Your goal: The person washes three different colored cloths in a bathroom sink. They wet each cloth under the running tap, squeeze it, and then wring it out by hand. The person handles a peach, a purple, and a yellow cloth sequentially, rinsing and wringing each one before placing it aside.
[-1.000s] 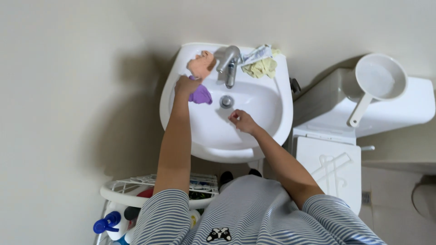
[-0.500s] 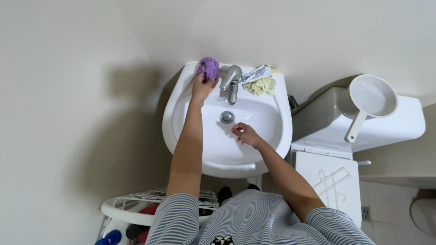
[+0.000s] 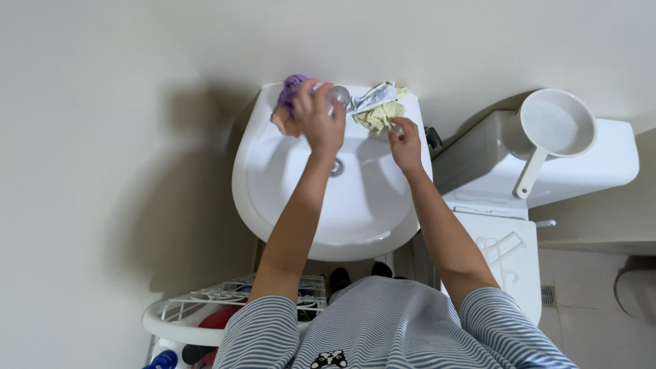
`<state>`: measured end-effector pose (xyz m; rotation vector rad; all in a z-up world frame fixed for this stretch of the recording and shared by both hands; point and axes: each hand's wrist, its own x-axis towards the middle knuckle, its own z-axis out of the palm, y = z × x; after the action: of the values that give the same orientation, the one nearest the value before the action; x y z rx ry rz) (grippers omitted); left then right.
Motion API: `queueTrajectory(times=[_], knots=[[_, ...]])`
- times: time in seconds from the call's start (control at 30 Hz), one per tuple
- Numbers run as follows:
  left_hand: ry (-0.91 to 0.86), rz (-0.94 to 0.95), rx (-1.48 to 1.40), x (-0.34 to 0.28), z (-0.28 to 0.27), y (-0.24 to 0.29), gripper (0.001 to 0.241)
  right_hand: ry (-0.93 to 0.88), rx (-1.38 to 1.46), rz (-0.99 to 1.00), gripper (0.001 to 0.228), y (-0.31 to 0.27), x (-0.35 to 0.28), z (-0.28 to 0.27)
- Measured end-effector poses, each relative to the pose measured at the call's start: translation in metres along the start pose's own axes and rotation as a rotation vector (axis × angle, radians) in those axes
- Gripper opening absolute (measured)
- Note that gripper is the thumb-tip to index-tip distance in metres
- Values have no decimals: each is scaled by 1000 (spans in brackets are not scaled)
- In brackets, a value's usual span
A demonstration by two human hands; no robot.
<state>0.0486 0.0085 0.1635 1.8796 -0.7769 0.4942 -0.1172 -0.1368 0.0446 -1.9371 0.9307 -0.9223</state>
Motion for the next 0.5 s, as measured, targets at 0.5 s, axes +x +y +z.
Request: queueTrajectory(times=[0.5], knots=[[-923,-15,242,-54,105,7,49,-320,263,301,47,5,-4,-23]])
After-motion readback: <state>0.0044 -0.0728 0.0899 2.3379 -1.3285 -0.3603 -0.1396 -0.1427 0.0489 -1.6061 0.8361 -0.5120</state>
